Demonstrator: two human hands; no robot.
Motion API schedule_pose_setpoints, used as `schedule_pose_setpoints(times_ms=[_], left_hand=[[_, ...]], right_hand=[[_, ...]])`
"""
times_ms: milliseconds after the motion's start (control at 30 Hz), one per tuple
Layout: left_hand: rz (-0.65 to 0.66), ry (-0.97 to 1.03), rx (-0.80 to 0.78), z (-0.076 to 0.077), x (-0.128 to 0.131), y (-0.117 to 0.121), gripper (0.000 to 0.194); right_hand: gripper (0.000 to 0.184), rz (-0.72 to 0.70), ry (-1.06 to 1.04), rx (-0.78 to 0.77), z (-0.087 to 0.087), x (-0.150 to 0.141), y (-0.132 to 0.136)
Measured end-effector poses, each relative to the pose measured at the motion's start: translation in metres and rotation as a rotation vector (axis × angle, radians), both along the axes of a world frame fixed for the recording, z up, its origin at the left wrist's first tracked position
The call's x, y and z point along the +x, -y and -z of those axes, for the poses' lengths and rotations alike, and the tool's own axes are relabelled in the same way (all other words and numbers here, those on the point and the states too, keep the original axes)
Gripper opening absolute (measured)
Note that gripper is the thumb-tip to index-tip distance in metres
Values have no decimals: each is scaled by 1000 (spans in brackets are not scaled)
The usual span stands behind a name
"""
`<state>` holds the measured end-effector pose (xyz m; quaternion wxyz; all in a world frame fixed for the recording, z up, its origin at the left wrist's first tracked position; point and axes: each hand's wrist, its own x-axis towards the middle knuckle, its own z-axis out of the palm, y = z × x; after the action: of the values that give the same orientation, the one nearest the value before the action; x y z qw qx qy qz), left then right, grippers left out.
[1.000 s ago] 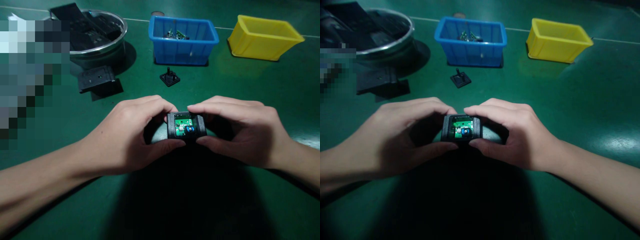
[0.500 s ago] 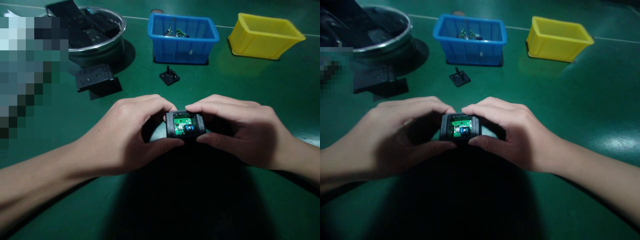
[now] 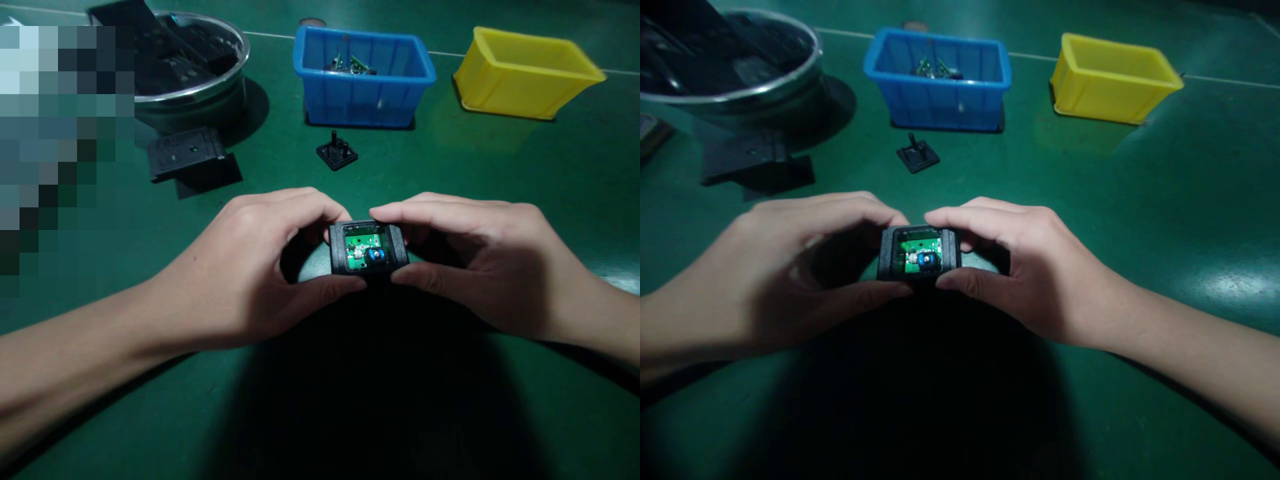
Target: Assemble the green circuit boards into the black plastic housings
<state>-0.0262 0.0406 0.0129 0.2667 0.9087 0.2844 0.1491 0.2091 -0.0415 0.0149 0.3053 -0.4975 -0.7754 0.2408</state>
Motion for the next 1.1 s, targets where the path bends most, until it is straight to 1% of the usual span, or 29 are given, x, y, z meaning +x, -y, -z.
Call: schedule_pose_setpoints(times_ms=[300,433,600,767,967,1100], left_hand=[[14,0,-5,-1,0,0,39],[15,15,26,0,0,0,39],[21,29,86,1,0,1,37],[24,29,70,1,0,1,36],[35,6,81,0,-1,0,37],[47,0,94,-1,-1,0,36]], right_hand=[[38,23,-47,-14,-1,0,0],[37,42,-45,-4,-2,-2,1],[38,32,-45,-9,0,0,0],[38,22,-89,-32,0,0,0],[38,9,-62,-33,-2,1,0],[38,-2,-46,-31,0,3,0]])
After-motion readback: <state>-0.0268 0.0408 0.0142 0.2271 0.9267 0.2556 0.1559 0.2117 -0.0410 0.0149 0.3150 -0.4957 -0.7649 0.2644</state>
